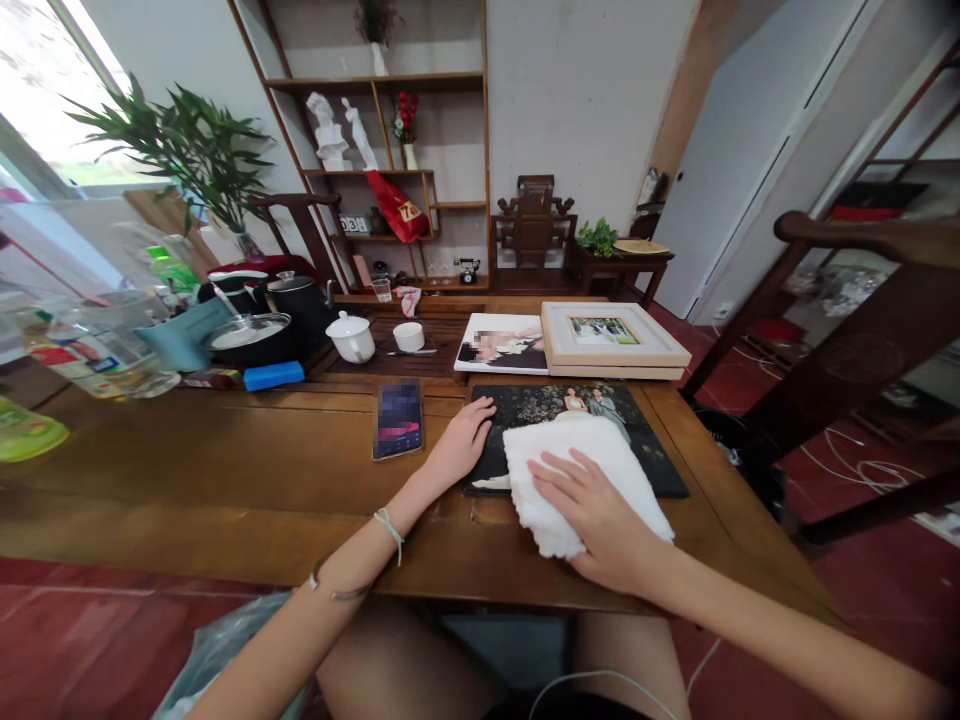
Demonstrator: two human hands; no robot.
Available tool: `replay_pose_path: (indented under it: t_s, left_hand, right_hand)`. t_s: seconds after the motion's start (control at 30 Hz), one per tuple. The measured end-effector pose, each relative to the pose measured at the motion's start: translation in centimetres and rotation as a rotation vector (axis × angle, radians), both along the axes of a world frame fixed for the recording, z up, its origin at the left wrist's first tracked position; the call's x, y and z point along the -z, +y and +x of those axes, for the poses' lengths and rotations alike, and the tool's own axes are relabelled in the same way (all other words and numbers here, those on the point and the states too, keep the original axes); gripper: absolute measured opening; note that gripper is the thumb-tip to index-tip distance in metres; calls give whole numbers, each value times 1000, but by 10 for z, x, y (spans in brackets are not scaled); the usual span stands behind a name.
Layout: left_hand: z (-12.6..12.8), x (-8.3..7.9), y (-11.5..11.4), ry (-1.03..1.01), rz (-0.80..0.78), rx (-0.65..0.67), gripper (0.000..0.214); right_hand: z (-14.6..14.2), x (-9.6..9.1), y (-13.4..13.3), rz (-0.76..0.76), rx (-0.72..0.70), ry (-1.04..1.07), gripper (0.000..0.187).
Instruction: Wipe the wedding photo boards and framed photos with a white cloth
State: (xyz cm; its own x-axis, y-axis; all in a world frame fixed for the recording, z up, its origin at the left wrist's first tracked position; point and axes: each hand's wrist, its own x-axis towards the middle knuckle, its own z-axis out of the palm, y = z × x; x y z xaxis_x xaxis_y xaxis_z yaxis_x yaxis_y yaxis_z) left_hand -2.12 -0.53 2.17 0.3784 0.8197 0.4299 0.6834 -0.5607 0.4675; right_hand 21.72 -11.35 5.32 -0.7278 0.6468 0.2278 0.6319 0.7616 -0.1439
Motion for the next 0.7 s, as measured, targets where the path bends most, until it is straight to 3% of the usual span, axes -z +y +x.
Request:
replay_pose_path:
  t_s: [0.13,0.3,0.47,0.57,0.7]
  left_hand:
    - [0,0,0,3,6,2,32]
    - [-1,5,2,-18,31,14,31]
    - [-2,6,5,-43,30,21,30]
    - [-2,4,4,-41,16,22,30]
    - [-3,2,3,-23,2,49,35]
  right_hand:
    - [0,-4,2,-39,-25,-18,78]
    - [0,-4,71,-4,146,-31,74]
    - [-24,-9,130,66,304,-75,52]
    - [-44,-11,130,112,337,-106,44]
    - [-65,-9,87,159,313,-172,53]
